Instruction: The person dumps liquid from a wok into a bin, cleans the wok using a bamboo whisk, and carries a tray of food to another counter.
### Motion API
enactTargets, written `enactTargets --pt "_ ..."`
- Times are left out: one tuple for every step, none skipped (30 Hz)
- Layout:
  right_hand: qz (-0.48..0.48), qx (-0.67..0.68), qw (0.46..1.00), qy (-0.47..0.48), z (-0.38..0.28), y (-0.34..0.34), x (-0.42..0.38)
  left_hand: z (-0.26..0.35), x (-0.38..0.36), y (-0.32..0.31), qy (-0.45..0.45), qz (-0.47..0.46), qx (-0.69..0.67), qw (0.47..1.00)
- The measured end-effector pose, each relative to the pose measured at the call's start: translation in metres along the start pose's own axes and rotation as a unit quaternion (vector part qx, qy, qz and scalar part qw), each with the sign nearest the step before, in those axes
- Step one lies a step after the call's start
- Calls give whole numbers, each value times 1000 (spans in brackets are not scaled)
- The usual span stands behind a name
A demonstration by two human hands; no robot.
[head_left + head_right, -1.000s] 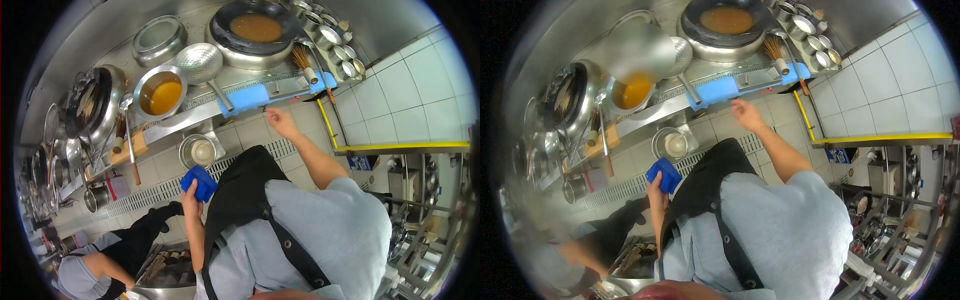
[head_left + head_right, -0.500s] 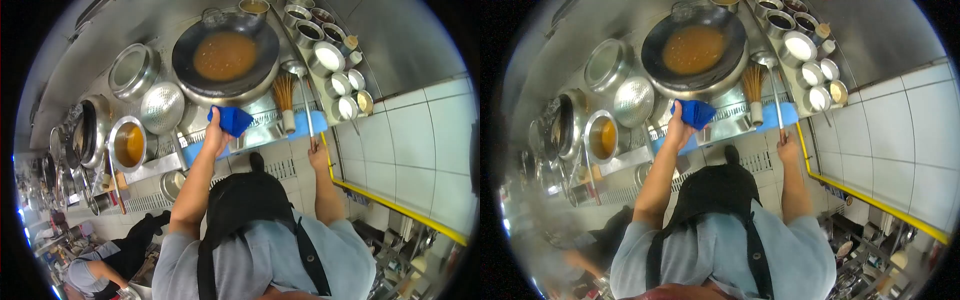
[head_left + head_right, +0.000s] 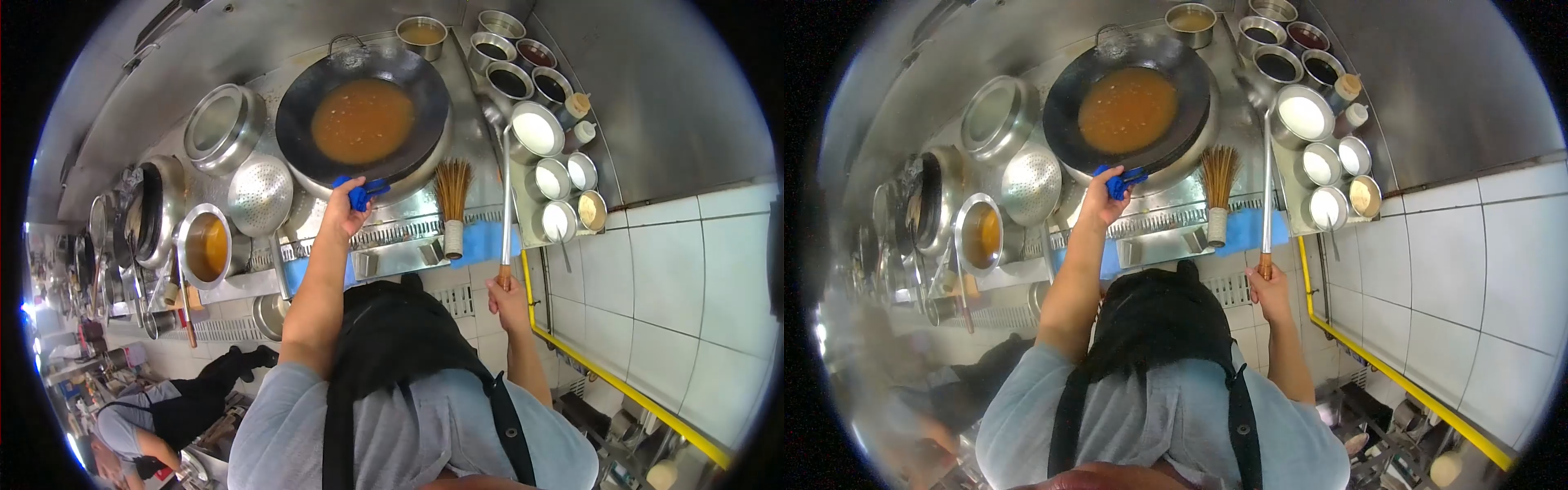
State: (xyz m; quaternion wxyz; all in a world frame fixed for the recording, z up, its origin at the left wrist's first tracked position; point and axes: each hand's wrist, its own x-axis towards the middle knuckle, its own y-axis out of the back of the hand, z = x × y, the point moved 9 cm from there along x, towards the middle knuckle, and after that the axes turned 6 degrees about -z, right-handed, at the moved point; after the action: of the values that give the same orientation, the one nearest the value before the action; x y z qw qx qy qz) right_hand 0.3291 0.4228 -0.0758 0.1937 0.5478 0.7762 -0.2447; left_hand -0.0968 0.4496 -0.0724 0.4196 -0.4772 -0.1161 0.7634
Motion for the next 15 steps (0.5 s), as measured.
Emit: enactTargets --pt "1 -50 998 42 -13 0 0 2 -5 2 -12 13 17 1000" --pt "4 -97 991 87 -27 0 0 6 -9 1 -24 23 36 999" --pt "4 -100 991 93 -38 1 6 7 -17 1 -27 19 34 999" --pt "32 -148 977 150 -68 3 9 8 -31 -4 -38 -12 21 999" --pt "60 -195 957 206 -94 3 9 10 -45 -11 -50 -42 10 998" --pt "59 -196 956 210 -107 5 12 15 -56 -17 -53 -45 9 998" --pt "72 -195 957 205 -118 9 16 20 -69 -27 -45 -66 10 997" --pt "83 -195 957 200 -129 8 21 24 -77 -35 -39 -86 10 995" --pt "78 -196 956 204 -139 1 27 26 -73 -39 -40 -104 3 994" --pt "59 -185 959 205 -147 -7 32 24 -62 -38 -44 -103 0 994" --pt "40 -174 962 208 -153 -17 37 18 -44 -30 -40 -65 32 997" --pt "35 -175 961 213 -160 -25 42 15 -26 -22 -37 -27 64 997" --pt "26 -162 964 210 -163 -34 48 10 -11 -16 -30 -23 39 999" --pt "18 -149 967 204 -164 -41 52 7 3 -8 -34 -19 34 999" --pt "13 -151 968 202 -168 -49 56 -1 16 -1 -4 -21 15 1000"
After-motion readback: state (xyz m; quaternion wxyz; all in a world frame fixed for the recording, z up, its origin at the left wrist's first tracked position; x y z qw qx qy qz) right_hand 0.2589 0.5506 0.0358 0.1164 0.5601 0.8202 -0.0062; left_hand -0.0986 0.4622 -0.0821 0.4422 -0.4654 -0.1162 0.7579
